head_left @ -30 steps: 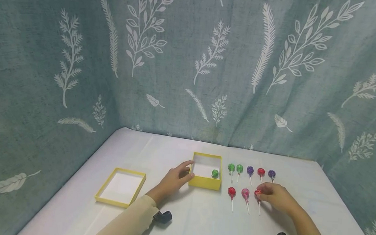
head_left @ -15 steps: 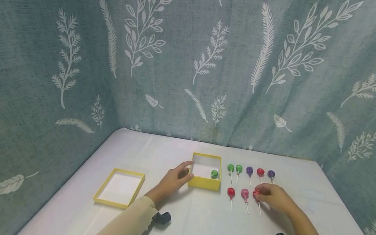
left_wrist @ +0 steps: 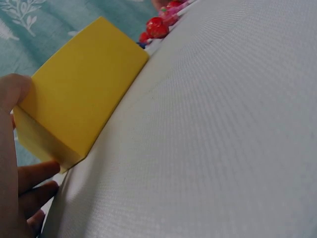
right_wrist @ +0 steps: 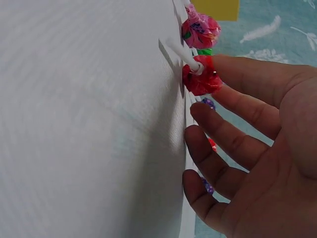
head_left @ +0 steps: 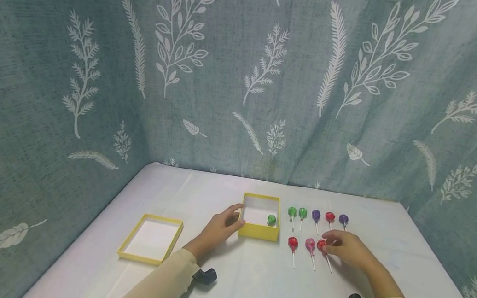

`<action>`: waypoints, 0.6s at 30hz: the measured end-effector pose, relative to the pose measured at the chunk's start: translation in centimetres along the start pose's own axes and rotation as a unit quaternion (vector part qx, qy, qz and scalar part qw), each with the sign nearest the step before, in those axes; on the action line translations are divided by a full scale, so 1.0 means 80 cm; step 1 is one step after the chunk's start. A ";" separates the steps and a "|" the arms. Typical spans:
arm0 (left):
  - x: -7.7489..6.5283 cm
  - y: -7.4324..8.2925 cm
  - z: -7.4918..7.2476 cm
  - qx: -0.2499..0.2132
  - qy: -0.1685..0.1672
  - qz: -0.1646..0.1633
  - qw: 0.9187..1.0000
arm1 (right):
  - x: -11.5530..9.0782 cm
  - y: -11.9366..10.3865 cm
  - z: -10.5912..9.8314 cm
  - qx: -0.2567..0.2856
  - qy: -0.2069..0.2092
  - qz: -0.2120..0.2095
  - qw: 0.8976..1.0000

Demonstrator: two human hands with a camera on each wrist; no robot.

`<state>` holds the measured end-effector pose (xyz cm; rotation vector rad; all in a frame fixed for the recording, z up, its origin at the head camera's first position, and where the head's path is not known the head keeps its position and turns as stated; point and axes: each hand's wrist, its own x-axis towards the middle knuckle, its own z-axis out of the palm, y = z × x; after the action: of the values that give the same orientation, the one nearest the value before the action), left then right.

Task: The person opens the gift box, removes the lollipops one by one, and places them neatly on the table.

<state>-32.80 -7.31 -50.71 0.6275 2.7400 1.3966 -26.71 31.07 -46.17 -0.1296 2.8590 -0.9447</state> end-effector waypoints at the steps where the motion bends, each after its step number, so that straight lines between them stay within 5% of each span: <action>1: 0.000 0.000 0.000 -0.001 0.000 0.000 1.000 | 0.000 -0.001 0.000 0.002 0.002 0.002 1.000; 10: 0.003 0.002 -0.006 0.002 0.003 -0.003 1.000 | 0.005 -0.017 -0.004 -0.004 0.022 -0.016 1.000; 18: -0.001 0.002 -0.001 0.008 0.002 0.003 1.000 | 0.015 -0.059 0.000 0.004 0.042 -0.064 0.997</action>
<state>-32.70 -7.32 -50.58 0.6358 2.7563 1.3804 -27.74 27.14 -43.48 -0.2830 2.9541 -1.0075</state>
